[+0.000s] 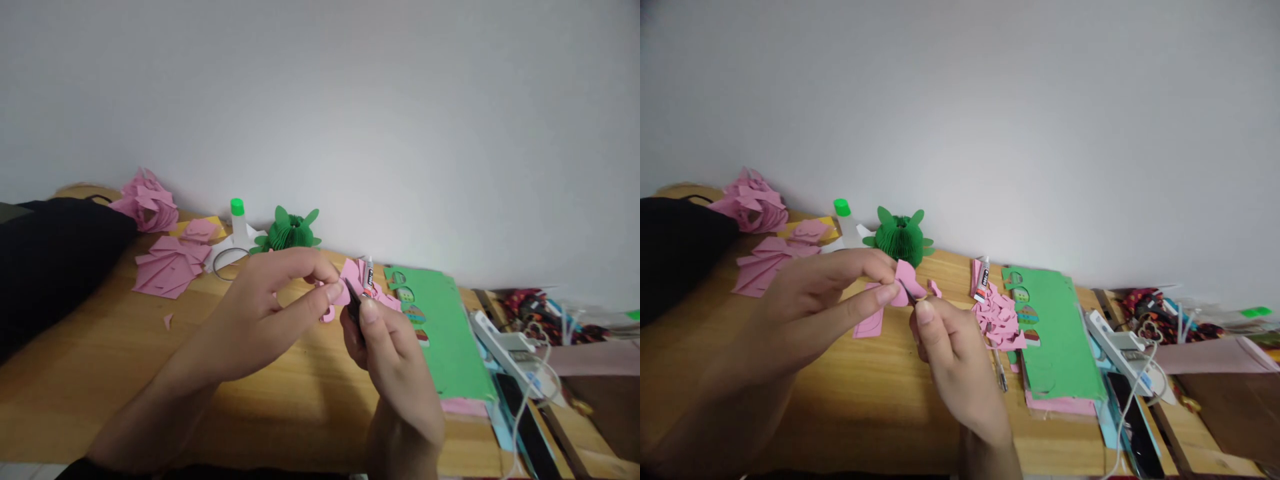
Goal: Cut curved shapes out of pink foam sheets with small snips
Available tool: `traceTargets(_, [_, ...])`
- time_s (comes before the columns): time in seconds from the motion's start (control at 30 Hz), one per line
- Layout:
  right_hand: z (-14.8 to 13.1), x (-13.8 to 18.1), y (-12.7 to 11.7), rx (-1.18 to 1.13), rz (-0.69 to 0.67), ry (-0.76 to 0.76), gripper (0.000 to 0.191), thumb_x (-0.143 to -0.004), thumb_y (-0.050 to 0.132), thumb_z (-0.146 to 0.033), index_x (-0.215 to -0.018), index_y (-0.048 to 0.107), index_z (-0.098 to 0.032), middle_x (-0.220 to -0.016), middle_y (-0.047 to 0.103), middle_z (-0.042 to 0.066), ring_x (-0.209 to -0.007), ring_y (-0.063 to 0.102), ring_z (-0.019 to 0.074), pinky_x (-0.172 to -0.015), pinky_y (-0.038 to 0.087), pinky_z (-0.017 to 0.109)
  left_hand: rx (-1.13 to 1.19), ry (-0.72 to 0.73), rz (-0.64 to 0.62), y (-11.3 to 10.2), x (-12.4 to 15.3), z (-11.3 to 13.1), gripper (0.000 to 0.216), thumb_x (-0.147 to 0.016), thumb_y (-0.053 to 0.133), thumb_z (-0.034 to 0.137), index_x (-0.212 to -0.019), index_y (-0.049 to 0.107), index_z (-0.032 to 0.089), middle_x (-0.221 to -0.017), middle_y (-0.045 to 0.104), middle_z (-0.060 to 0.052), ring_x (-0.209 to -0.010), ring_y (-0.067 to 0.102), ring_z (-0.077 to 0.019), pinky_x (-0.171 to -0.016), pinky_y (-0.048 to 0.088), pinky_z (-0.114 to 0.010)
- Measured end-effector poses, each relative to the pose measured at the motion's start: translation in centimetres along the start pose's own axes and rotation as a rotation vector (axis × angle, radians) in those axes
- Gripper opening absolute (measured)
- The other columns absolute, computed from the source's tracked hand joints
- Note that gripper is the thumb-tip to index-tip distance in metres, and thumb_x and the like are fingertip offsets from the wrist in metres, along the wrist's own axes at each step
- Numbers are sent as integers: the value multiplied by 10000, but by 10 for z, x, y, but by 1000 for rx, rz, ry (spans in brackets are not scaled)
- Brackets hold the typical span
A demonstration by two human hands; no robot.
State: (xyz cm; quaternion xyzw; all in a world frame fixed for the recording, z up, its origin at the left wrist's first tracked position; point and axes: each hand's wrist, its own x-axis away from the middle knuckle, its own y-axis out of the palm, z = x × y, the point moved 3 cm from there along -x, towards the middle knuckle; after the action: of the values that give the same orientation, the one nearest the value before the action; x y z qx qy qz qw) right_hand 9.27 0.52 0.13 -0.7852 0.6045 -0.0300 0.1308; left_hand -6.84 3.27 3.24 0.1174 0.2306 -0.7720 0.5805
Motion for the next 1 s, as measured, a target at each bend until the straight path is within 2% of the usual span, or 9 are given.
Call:
traceTargets(0.17, [0, -2, -1, 17, 0, 15, 495, -1021, 383, -513, -622, 386, -221, -533, 331, -53, -466, 262, 106, -441, 234, 271, 27, -39, -17, 1, -2, -4, 195, -890, 558, 110, -743, 663, 181, -720, 669, 16, -798, 654, -134, -690, 494, -226])
traceTargets(0.4, [0, -3, -1, -45, 6, 16, 489, -1017, 381, -528, -634, 396, -225, -533, 341, -55, -457, 248, 104, -427, 234, 266, 61, -74, 39, 1, -3, -6, 151, -853, 587, 109, -762, 673, 193, -718, 689, 14, -692, 634, -128, -607, 488, -223])
traceTargets(0.63, [-1, -2, 0, -53, 20, 25, 490, -1010, 397, -536, -631, 398, -225, -525, 327, -61, -451, 229, 103, -422, 232, 267, 95, -19, 46, 3, -4, -4, 201, -883, 595, 131, -702, 659, 188, -708, 688, 13, -714, 640, -121, -661, 505, -220])
traceTargets(1.0, [-2, -1, 0, -49, -7, 17, 498, -1008, 393, -545, -627, 392, -224, -528, 330, -57, -453, 244, 103, -419, 231, 265, 94, 8, 13, 0, -1, -1, 187, -882, 587, 123, -730, 671, 194, -734, 712, 21, -709, 646, -112, -651, 514, -208])
